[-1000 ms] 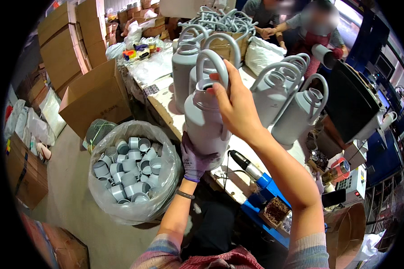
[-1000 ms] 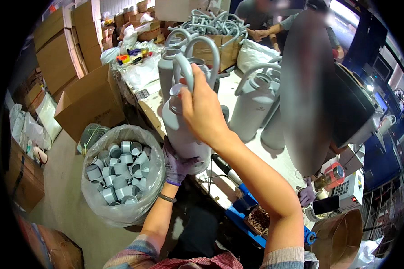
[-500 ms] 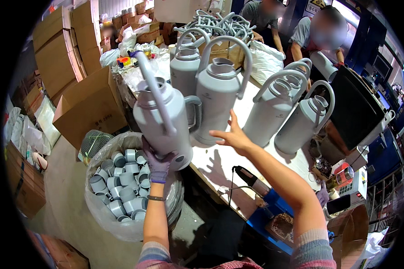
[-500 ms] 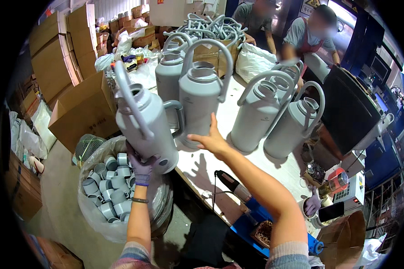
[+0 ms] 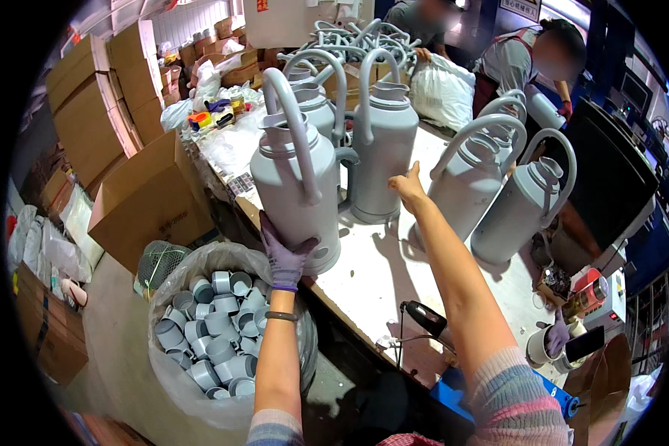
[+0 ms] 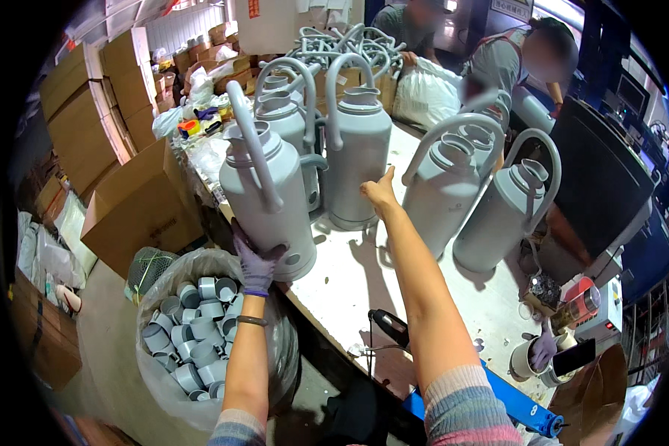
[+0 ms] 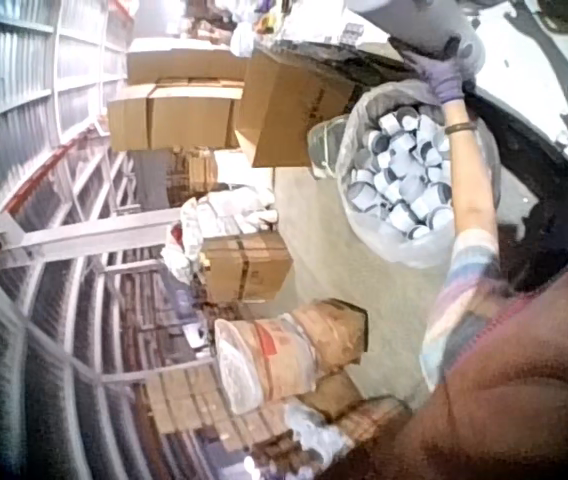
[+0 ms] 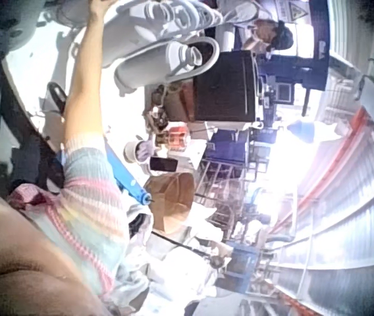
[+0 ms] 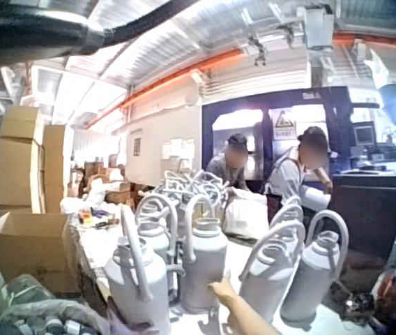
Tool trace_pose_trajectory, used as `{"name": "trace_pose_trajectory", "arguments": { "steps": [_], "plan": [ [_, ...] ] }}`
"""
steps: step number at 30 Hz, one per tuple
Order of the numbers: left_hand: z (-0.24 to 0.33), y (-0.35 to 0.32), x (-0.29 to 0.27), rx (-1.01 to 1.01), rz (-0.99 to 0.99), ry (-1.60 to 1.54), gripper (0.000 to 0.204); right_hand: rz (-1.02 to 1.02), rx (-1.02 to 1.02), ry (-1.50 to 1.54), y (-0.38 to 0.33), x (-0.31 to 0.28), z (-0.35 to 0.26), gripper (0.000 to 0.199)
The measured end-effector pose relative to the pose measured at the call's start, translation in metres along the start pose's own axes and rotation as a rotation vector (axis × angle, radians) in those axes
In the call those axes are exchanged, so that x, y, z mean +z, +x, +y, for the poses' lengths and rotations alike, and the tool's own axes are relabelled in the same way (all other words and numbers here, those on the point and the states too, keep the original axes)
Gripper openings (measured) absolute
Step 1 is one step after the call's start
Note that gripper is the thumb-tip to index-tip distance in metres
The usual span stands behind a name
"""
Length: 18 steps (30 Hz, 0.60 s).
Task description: The person assembles gray plastic sprayers at a workbench. They pick up a sprayer body, insert a small metal component into the nozzle area, and attach a gray handle to the top. The person repeats this process for multiple units, placing the finished sprayers on the table.
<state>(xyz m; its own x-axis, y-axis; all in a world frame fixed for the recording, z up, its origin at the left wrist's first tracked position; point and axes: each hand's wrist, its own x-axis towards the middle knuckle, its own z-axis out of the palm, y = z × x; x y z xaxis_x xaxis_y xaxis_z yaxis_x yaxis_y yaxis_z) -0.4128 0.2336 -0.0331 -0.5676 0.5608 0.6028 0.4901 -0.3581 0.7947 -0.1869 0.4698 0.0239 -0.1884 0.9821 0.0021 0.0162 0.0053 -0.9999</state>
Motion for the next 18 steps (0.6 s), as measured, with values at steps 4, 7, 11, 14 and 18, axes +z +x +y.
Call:
{"name": "trace_pose_trajectory", "arguments": {
  "steps": [4, 7, 11, 14, 18],
  "plan": [
    [-0.012, -0.001, 0.008, -0.013, -0.044, -0.141, 0.130, 0.042, -0.062, -0.463, -0.013, 0.002, -0.006, 0.108],
    [-0.014, 0.001, -0.026, 0.055, -0.010, 0.083, 0.129, 0.051, -0.923, -0.771, -0.094, 0.017, -0.098, 0.081],
    [-0.012, 0.002, 0.003, 0.082, -0.026, -0.020, 0.129, 0.490, -1.210, -1.651, -0.091, -0.104, -0.209, 0.059],
    [0.022, -0.025, -0.003, 0.060, 0.037, 0.252, 0.114, 0.072, -0.734, -1.778, -0.120, -0.148, -0.242, 0.064],
    [0.087, -0.089, -0.009, -0.174, 0.085, -0.248, 0.094, 0.502, -0.932, -1.487, -0.221, -0.174, -0.270, 0.049]
  ]
}}
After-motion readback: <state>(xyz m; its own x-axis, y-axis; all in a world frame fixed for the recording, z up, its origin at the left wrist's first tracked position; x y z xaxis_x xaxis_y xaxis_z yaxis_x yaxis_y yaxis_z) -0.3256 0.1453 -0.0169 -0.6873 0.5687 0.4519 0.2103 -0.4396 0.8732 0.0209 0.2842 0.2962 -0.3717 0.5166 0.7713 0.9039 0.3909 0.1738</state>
